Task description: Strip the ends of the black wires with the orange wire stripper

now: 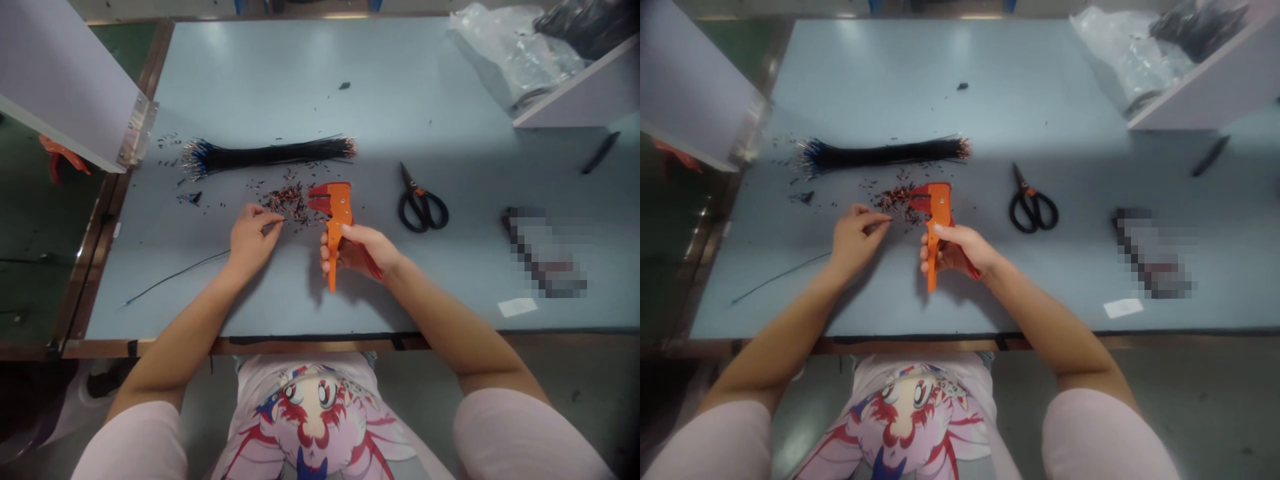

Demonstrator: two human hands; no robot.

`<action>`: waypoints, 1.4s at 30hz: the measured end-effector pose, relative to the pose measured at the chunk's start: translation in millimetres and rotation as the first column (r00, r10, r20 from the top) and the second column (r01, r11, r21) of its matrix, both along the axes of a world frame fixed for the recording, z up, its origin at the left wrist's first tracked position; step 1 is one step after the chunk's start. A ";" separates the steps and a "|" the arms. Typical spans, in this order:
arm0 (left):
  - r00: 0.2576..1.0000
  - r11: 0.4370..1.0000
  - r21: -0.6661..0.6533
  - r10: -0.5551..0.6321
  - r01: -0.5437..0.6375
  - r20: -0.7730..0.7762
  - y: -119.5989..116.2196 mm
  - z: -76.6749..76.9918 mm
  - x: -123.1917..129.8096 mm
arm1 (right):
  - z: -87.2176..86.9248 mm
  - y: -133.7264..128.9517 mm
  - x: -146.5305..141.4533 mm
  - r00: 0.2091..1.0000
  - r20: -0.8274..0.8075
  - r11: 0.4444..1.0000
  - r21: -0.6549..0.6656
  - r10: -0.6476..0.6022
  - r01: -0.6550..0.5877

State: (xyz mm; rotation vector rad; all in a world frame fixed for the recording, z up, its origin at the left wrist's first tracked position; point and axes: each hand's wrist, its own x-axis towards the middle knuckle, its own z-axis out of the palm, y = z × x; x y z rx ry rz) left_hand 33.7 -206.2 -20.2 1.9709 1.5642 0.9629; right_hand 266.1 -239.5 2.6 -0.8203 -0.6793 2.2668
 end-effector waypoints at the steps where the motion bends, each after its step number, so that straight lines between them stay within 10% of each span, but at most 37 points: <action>1: 0.999 0.999 0.019 0.028 -0.027 -0.036 2.4 -0.7 -3.0 | 1.3 -0.5 0.4 1.000 0.014 1.000 0.013 -0.004 0.004; 14: 0.943 0.995 -0.100 0.044 -0.011 0.330 -6.5 14.8 9.0 | 2.3 -11.0 -9.5 0.951 0.308 0.983 0.172 0.010 -0.066; 42: 0.975 0.963 0.269 -0.087 0.029 0.206 -23.8 31.2 13.0 | 8.5 -21.8 -14.7 0.963 0.257 0.917 0.361 0.079 -0.172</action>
